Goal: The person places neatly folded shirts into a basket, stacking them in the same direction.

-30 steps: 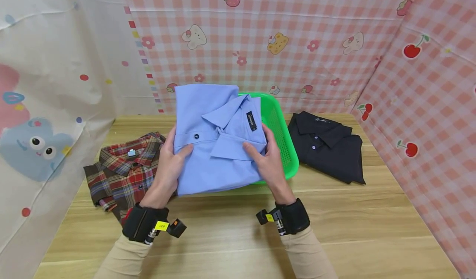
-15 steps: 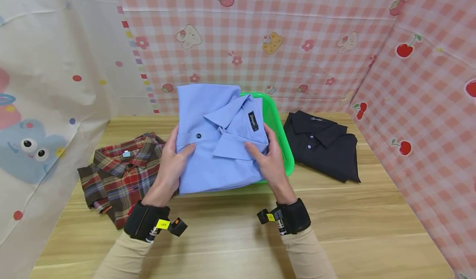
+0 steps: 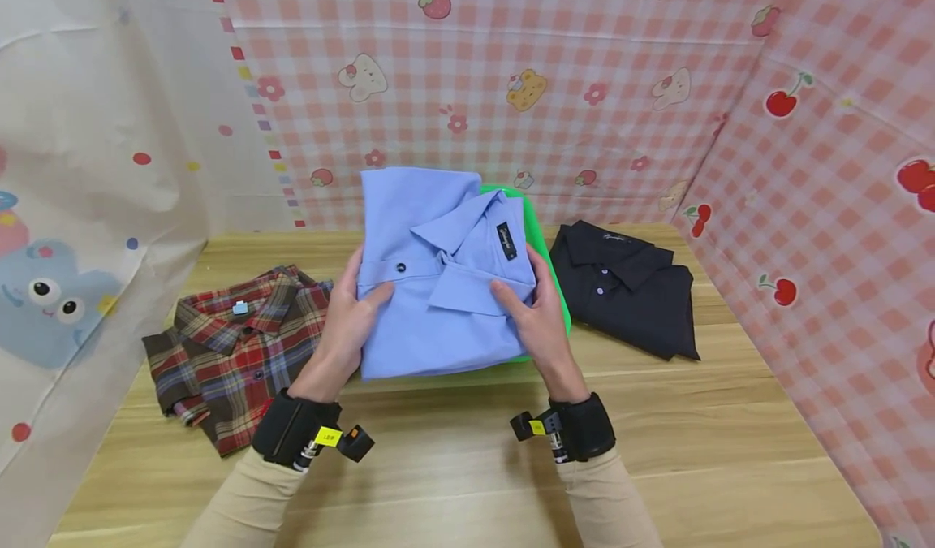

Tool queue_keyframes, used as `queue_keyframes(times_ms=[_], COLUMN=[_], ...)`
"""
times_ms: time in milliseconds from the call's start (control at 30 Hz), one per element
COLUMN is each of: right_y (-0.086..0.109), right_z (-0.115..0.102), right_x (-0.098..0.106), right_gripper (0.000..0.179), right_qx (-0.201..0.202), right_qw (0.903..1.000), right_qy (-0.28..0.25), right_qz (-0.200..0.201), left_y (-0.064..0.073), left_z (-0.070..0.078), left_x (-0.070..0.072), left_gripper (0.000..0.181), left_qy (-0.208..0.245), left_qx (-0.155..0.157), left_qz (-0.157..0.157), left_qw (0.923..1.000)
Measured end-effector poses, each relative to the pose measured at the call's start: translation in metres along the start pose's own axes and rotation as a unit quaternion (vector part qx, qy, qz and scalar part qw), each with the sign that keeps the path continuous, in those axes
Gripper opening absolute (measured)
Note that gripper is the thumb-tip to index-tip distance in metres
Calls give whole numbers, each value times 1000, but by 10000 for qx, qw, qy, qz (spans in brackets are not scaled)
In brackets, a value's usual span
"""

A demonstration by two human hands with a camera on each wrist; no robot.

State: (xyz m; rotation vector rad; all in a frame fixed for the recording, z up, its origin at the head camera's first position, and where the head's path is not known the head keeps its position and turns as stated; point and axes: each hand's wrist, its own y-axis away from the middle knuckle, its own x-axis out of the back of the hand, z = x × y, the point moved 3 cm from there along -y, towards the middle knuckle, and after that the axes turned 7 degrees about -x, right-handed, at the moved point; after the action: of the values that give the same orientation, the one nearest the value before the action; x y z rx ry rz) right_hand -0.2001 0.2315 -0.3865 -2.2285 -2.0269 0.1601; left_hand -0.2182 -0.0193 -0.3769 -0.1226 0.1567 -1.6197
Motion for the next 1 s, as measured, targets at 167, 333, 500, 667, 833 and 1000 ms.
queue_keyframes(times_ms=[167,333,500,667,833,1000], right_y=[1,1,1,0,-1,-4], right_z=[2,2,2,4,5,5], right_x=[4,8,12,16,18,21], right_gripper=[71,71,72,71,71,71], right_qx=[-29,-73,-72,-88,-56,39], right_qw=[10000,9999,9999,9997,9997,9993], right_qy=[9,22,40,121,162,263], right_qz=[50,94,127,171,192,256], left_y=[0,-2,-3,-4,-6,-10], left_z=[-1,-1,-3,-4,-5,-5], left_x=[-5,-9,-13,-15,-18,-23], left_gripper=[72,73,75,76,77,77], left_qy=[43,79,79,55,67,46], left_qx=[63,77,141,170,197,254], left_qz=[-84,-136,-171,-195,-220,-227], left_qw=[9999,9998,9997,9997,9995,9994])
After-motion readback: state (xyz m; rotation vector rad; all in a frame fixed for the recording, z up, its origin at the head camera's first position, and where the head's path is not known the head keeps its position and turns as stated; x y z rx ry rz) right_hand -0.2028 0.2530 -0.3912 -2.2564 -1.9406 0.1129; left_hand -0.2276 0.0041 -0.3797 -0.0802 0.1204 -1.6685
